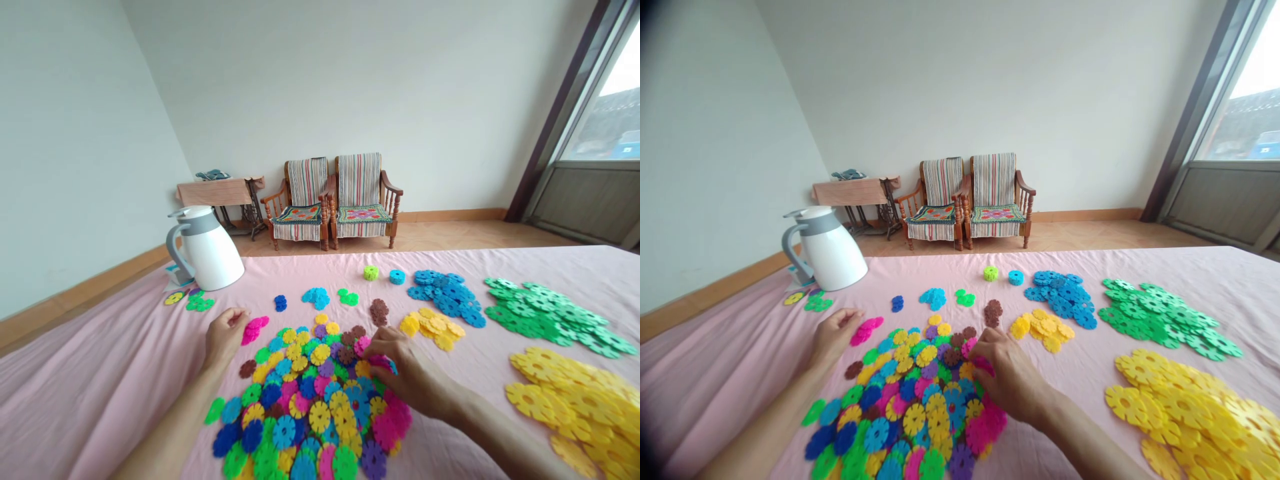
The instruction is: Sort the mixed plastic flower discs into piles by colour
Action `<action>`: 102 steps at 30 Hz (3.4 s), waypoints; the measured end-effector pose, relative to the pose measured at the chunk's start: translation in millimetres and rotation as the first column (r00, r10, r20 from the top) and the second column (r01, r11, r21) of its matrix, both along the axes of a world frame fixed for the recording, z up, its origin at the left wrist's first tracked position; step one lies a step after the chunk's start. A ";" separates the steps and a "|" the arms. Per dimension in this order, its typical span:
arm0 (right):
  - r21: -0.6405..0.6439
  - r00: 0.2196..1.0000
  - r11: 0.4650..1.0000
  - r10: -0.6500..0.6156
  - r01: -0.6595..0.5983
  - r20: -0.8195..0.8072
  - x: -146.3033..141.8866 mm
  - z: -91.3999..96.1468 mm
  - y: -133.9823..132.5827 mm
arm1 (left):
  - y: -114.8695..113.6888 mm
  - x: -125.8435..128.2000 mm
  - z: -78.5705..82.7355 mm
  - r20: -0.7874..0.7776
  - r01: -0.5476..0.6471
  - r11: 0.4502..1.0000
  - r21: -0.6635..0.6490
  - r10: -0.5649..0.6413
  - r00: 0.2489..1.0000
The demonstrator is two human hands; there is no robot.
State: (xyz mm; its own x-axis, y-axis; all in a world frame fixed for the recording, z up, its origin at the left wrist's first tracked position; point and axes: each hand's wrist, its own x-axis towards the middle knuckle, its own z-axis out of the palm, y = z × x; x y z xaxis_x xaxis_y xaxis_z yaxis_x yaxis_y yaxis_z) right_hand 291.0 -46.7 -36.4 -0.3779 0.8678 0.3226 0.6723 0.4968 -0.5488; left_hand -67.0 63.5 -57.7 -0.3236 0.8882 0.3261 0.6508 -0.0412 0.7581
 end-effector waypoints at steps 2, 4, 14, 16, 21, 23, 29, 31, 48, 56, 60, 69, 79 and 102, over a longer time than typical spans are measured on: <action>-0.003 1.000 1.000 0.002 -0.002 0.004 -6.8 2.8 -3.6 | 0.7 -0.1 -0.7 0.003 -0.001 1.000 0.000 0.001 1.000; 0.002 1.000 1.000 -0.003 0.003 0.019 -8.6 4.9 -4.6 | 1.3 -0.3 -1.4 0.004 -0.005 1.000 -0.002 0.005 1.000; -0.009 0.996 1.000 -0.010 0.011 0.091 -7.4 -1.1 -3.0 | 2.3 0.1 -4.5 0.011 -0.006 1.000 0.007 0.006 1.000; -0.022 0.996 1.000 -0.007 0.010 0.094 -7.4 -1.6 -2.9 | 1.3 1.0 -3.2 0.012 -0.009 1.000 0.006 0.009 1.000; -0.017 0.999 1.000 -0.022 0.023 0.049 -10.8 -1.9 -5.4 | -2.2 3.3 2.3 0.014 -0.015 1.000 0.001 0.015 1.000; -0.025 1.000 0.999 -0.029 0.029 0.002 -13.5 -1.3 -7.3 | -2.9 3.8 3.4 0.019 -0.014 1.000 0.003 0.014 1.000; -0.149 0.981 0.989 -0.048 0.020 -0.186 -13.1 7.3 -6.0 | -1.2 2.8 1.9 0.027 0.001 1.000 0.007 -0.001 1.000; -0.177 0.967 0.984 -0.069 0.026 -0.245 -8.8 8.7 -2.4 | -0.3 2.1 1.0 0.027 0.005 1.000 0.006 -0.005 1.000; -0.240 0.932 0.969 -0.143 0.063 -0.334 0.1 10.7 2.2 | -1.3 2.9 2.0 0.061 -0.004 1.000 0.019 0.003 0.998; 0.094 0.779 0.775 -0.626 0.624 -0.012 57.3 -0.2 25.4 | -2.2 3.1 0.4 0.045 0.007 1.000 0.025 -0.008 0.999; 0.221 0.660 0.667 -0.742 0.711 0.114 77.3 6.1 25.6 | -4.7 5.2 2.4 0.003 0.019 0.999 0.045 -0.019 1.000; 0.143 0.891 0.897 -0.436 0.419 0.126 37.2 -14.0 18.6 | -26.5 37.7 20.6 -0.286 0.330 0.938 0.110 -0.288 0.914; 0.089 0.940 0.948 -0.315 0.305 0.132 25.2 -25.2 16.4 | -45.6 56.0 25.6 -0.441 0.543 0.824 -0.164 -0.553 0.707; 0.078 0.946 0.953 -0.301 0.293 0.117 24.5 -34.6 19.1 | -54.0 65.5 39.6 -0.287 0.581 0.794 -0.180 -0.607 0.741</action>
